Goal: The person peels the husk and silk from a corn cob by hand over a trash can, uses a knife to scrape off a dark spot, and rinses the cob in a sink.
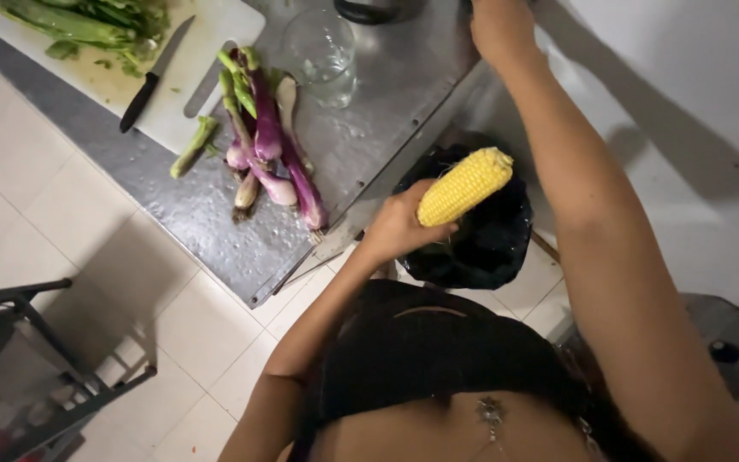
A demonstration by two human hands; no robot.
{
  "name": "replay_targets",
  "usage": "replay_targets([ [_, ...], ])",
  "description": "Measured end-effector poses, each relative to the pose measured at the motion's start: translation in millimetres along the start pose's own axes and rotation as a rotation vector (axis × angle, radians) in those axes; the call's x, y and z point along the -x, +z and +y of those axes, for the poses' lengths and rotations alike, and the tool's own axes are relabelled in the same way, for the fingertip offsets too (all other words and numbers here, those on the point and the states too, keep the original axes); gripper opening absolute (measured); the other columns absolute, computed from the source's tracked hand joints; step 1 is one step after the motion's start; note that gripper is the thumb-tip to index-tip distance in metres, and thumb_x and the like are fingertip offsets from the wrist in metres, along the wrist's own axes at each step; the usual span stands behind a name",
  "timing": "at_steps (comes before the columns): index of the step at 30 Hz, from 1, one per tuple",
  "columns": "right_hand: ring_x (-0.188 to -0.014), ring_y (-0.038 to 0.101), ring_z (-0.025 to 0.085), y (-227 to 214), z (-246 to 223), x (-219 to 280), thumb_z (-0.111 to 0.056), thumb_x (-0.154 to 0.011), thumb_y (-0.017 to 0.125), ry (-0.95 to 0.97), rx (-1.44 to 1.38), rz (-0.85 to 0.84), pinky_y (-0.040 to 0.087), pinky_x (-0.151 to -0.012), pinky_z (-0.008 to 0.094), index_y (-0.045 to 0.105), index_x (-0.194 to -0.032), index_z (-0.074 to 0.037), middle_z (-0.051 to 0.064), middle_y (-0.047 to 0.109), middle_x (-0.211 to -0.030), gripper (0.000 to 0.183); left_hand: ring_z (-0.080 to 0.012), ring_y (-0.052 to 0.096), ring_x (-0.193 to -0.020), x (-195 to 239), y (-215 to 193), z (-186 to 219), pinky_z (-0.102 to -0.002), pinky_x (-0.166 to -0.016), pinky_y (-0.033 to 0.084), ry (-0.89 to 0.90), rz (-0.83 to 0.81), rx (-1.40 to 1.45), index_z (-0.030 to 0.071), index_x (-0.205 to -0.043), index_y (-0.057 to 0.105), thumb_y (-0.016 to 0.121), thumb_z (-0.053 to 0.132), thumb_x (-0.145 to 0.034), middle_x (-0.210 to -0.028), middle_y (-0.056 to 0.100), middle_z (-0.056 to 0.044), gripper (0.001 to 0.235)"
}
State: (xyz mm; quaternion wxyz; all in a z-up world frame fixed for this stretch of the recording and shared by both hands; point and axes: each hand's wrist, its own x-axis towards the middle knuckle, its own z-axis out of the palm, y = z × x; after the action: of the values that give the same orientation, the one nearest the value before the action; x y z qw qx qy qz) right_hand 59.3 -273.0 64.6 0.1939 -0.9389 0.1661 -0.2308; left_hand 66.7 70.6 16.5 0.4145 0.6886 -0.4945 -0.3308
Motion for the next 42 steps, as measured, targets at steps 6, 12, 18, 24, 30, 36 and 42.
replay_targets([
  [6,-0.094,0.067,0.056,-4,11,21,-0.009,-0.123,0.052,0.092,0.015,-0.092,0.045,-0.069,0.063,0.063,-0.132,0.005,0.033,0.071,-0.111,0.02,-0.0327,0.086,-0.094,-10,-41,15,-0.036,-0.069,0.078,0.056,0.115,-0.286,0.003,-0.159,0.05,0.089,0.03,-0.094,-0.122,0.081,-0.025,0.081],
  [12,-0.064,0.057,0.029,-59,-32,129,-0.007,-0.128,0.046,0.221,0.033,-0.242,0.042,-0.057,0.046,0.061,-0.143,0.008,0.016,0.064,-0.088,0.026,-0.0305,0.081,-0.076,-43,-64,11,-0.042,-0.048,0.068,0.005,0.226,-0.663,0.005,-0.147,0.057,0.082,0.038,-0.099,-0.113,0.079,-0.017,0.063],
  [18,-0.089,0.075,0.046,-30,-55,186,-0.016,-0.123,0.05,0.231,0.115,-0.23,0.058,-0.071,0.056,0.066,-0.144,0.001,0.024,0.076,-0.113,0.032,-0.0217,0.072,-0.056,-84,-61,-27,-0.038,-0.045,0.06,-0.119,0.214,-1.025,0.006,-0.153,0.055,0.061,0.085,-0.106,-0.099,0.078,-0.011,0.093],
  [24,-0.048,0.062,0.023,9,-23,173,-0.024,-0.123,0.065,-0.09,0.625,-0.043,0.052,-0.039,0.035,0.068,-0.133,-0.008,0.003,0.064,-0.089,0.019,-0.038,0.075,-0.067,-105,-69,-45,-0.05,-0.05,0.059,-0.108,0.242,-0.927,0.01,-0.144,0.054,0.081,0.073,-0.098,-0.1,0.073,-0.014,0.082],
  [30,-0.049,0.061,0.027,-11,-31,164,-0.026,-0.127,0.06,-0.114,0.618,-0.082,0.051,-0.037,0.043,0.068,-0.128,-0.008,0.004,0.058,-0.081,0.02,-0.0311,0.073,-0.065,-109,-53,-67,-0.043,-0.044,0.056,-0.078,0.339,-0.959,0.009,-0.138,0.057,0.081,0.071,-0.097,-0.097,0.072,-0.012,0.078],
  [36,-0.044,0.059,0.014,-4,-44,160,-0.027,-0.127,0.055,-0.189,0.819,-0.037,0.045,-0.033,0.031,0.069,-0.128,-0.01,-0.005,0.055,-0.075,0.022,-0.0382,0.066,-0.125,-111,-55,-56,-0.047,-0.084,0.068,-0.16,0.282,-0.897,0.004,-0.144,0.062,0.082,0.064,-0.098,-0.132,0.07,-0.017,0.079],
  [42,-0.044,0.058,0.023,-2,-29,157,-0.022,-0.126,0.059,-0.195,0.74,-0.112,0.042,-0.035,0.037,0.061,-0.111,-0.013,-0.001,0.054,-0.073,0.017,-0.0371,0.072,-0.107,-138,-41,-39,-0.049,-0.082,0.063,-0.122,0.381,-0.958,0.01,-0.138,0.064,0.075,0.081,-0.098,-0.118,0.076,-0.013,0.081],
])
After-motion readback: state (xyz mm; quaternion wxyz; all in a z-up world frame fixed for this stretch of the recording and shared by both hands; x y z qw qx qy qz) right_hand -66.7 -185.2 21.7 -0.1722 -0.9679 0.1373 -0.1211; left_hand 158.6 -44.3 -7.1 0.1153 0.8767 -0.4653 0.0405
